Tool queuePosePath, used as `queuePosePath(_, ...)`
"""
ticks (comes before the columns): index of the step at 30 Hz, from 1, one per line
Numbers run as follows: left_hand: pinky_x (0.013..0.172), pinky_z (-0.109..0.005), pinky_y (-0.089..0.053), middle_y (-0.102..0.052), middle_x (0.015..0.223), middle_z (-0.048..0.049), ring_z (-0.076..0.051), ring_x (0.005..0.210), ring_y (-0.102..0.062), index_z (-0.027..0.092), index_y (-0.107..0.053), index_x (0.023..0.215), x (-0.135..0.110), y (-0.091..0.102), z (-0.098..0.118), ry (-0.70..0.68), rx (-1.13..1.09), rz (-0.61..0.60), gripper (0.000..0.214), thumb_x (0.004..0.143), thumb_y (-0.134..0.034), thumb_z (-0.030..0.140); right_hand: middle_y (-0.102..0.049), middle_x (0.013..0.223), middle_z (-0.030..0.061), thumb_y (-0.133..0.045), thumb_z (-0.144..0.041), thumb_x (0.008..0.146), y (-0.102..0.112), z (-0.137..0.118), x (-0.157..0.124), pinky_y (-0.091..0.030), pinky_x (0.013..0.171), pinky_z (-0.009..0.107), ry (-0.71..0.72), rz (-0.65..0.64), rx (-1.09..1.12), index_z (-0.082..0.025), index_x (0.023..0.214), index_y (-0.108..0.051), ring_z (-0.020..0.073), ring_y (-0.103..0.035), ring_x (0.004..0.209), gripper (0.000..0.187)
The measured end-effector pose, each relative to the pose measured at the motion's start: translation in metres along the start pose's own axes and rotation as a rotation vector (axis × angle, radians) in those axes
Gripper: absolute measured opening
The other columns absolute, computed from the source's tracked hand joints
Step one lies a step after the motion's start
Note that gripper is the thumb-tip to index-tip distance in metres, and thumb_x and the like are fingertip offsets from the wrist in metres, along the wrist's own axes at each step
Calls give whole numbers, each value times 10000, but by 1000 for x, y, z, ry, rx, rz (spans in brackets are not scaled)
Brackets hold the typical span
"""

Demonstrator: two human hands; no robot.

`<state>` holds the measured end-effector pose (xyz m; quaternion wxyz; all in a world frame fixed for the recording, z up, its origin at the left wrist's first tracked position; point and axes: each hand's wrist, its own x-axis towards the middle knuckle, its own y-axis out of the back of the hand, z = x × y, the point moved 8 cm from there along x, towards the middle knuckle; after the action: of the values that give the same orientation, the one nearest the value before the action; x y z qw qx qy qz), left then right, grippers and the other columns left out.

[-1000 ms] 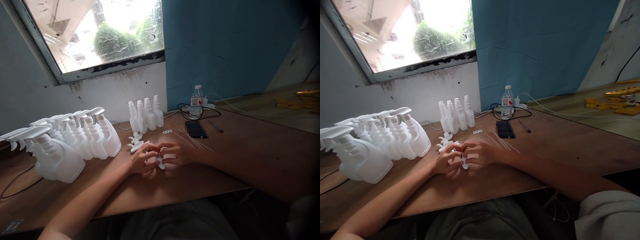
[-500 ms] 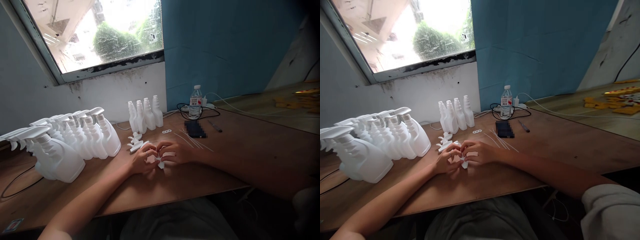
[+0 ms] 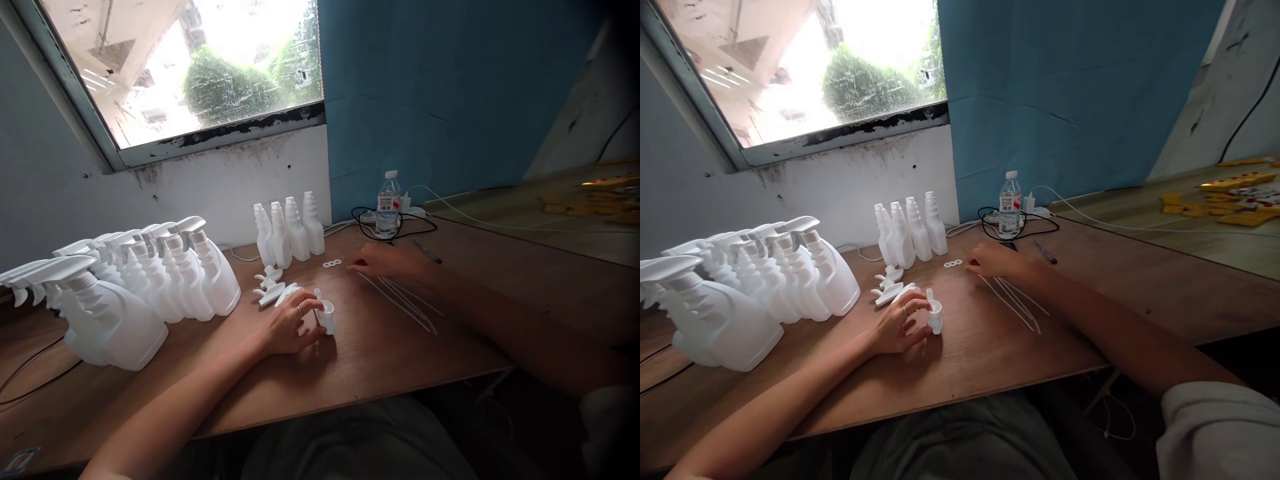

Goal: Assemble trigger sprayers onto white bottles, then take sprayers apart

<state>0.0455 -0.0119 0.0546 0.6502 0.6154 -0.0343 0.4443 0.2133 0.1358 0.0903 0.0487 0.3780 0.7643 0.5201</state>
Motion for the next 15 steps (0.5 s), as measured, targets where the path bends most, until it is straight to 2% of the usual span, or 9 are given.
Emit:
queuePosePath(2, 882, -412, -533, -560, 1175, -127, -228, 1027, -600, 205, -542, 1103, 0, -1, 0, 6, 11, 15, 302, 833, -661, 272, -533, 455, 25, -718, -294, 743, -6, 17, -3, -260, 472, 239, -155, -174, -98, -122, 515, -598, 74, -404, 399, 310)
queuePosePath(4, 884, -412, -527, -540, 1184, -126, -226, 1029, -588, 203, -546, 1047, -1, -2, 0, 2, 27, 31, 257, 828, -668, 264, -545, 471, 22, -697, -346, 762, -19, 33, -14, -275, 448, 232, -372, -413, -177, -116, 550, -601, 81, -427, 385, 326)
queuePosePath(6, 918, -428, -506, -528, 1195, -122, -235, 1073, -564, 209, -538, 1025, 0, -1, 0, -5, 44, 45, 236, 833, -666, 255, -562, 507, 27, -650, -364, 801, -29, 40, -28, -318, 447, 228, -566, -588, -164, -110, 586, -593, 92, -468, 404, 338)
queuePosePath(9, 942, -439, -483, -542, 1183, -109, -240, 1102, -545, 221, -501, 1051, 0, 0, 0, 1, 14, 45, 262, 843, -657, 244, -570, 525, 32, -648, -326, 792, -37, 38, -34, -366, 454, 219, -682, -630, -70, -97, 600, -586, 96, -504, 437, 305)
queuePosePath(13, 892, -421, -503, -545, 1168, -109, -237, 1060, -555, 230, -440, 1144, 1, 1, -4, 37, -68, 61, 403, 823, -682, 258, -605, 553, 54, -681, -334, 756, -39, 37, -35, -447, 481, 224, -723, -616, -39, -85, 637, -603, 119, -570, 483, 287)
queuePosePath(15, 900, -417, -498, -542, 1171, -107, -242, 1080, -542, 234, -451, 1149, 2, 0, -4, 35, -56, 55, 405, 820, -685, 256, -619, 562, 69, -698, -334, 737, -38, 36, -37, -474, 494, 234, -741, -616, -39, -88, 614, -592, 132, -594, 498, 294)
